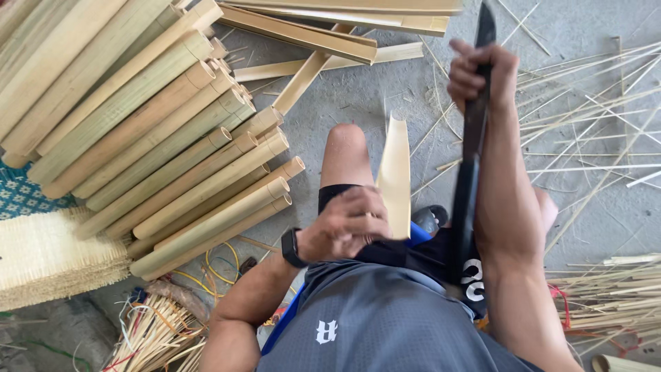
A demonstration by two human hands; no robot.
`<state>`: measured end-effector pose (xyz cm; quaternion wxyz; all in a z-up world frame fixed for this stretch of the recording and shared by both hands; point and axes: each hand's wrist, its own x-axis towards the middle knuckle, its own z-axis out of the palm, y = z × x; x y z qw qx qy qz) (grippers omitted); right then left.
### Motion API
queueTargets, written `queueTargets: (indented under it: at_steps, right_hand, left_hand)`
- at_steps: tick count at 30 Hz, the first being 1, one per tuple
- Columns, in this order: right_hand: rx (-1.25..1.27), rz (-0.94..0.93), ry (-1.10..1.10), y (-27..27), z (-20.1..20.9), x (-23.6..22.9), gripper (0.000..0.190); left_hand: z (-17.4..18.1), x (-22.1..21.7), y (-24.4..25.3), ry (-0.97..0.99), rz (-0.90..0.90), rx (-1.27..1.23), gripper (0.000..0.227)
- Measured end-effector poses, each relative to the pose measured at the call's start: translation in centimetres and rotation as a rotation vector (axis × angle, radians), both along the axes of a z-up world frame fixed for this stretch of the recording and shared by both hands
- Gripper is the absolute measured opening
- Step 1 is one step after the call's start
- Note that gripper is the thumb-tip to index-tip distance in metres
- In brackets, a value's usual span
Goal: The person sits on a low stool and uses a knife to shape the ends of bamboo pieces. They repeatedly pick up bamboo segments, carve the edges and interior, and place the finished pieces aside.
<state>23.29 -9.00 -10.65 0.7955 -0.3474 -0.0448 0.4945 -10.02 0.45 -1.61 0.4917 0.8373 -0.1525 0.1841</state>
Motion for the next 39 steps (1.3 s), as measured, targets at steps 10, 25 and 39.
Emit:
queueTargets:
  at_steps: [10, 25, 39]
  right_hand:
    - [-0.048, -0.063, 0.252, -15.2, 4.9, -17.6, 0.082]
    - [-0.07, -0.125, -0.259, -16.4, 8.8, -21.8, 0.077]
    - [-0.508, -0.221, -1.012, -13.4, 10.7, -22.9, 0.077]
  left_hand:
    - [-1.0, 7.9, 1.7, -0.145, 0.081, 0.041, 0.012]
    - [2.4, 10.2, 1.0, -0.094, -0.036, 0.071, 0.025]
    - [2.5, 8.7, -1.0, 0.073, 0.007, 0.013, 0.025]
